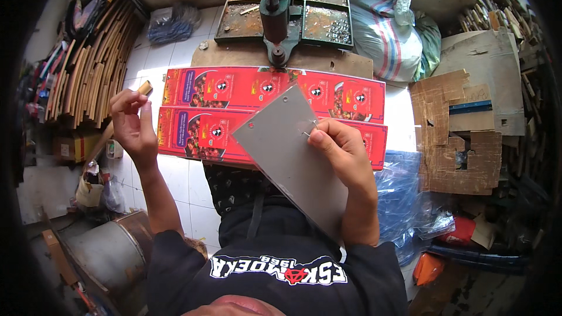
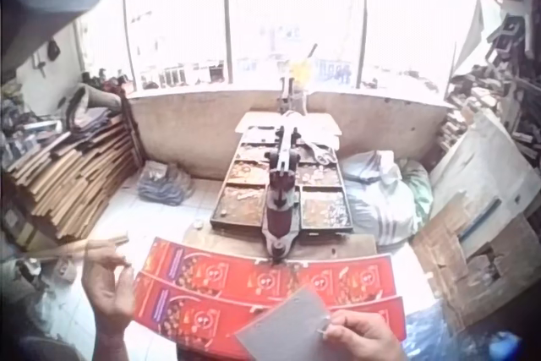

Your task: The person attaches metal components and a plastic handle to a flat box template using a rivet or fastener.

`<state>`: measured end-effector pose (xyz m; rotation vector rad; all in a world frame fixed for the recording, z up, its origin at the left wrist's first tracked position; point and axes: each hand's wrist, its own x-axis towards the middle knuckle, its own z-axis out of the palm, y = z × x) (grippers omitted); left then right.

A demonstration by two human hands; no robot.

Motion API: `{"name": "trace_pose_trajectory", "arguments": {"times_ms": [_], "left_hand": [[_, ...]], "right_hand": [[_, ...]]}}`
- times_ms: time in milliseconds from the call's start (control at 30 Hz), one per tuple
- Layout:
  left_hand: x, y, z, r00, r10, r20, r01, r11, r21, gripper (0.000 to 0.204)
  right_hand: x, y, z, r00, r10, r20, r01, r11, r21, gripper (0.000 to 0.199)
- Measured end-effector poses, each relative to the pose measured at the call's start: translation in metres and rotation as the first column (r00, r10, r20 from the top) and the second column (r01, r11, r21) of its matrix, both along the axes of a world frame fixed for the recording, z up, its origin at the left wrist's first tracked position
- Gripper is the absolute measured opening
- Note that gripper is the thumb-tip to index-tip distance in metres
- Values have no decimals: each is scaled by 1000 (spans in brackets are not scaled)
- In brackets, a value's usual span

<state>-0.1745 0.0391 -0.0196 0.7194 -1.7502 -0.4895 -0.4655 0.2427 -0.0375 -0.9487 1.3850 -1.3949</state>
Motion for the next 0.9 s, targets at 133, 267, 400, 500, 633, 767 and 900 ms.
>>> {"name": "trace_pose_trajectory", "arguments": {"times_ms": [133, 267, 400, 500, 633, 767, 900], "left_hand": [[-40, 47, -19, 860, -454, -234, 510, 738, 442, 24], [-63, 83, -35, 696, -486, -529, 718, 493, 491, 37], [-71, 99, -42, 695, -369, -617, 712, 474, 519, 38], [-76, 105, -39, 730, -249, -637, 663, 488, 569, 27], [-76, 99, -34, 779, -223, -586, 602, 525, 601, 18], [-74, 92, -31, 830, -243, -502, 548, 527, 650, 11], [-72, 85, -33, 822, -251, -512, 567, 459, 684, 10]], "right_hand": [[0, 1, -3, 1000, -3, 7, 3, 1000, 10, 21], [9, 0, -4, 1000, -2, 11, 2, 1000, 10, 19], [12, 0, -2, 1000, 11, -3, -10, 999, 49, 16], [18, 1, 1, 994, -29, -102, 35, 998, 58, 16], [25, 0, 3, 963, -72, -260, 68, 997, -25, 15], [33, 0, 10, 936, -86, -340, 87, 996, -13, 13], [35, -1, 13, 900, -86, -427, 77, 996, -40, 13]]}}
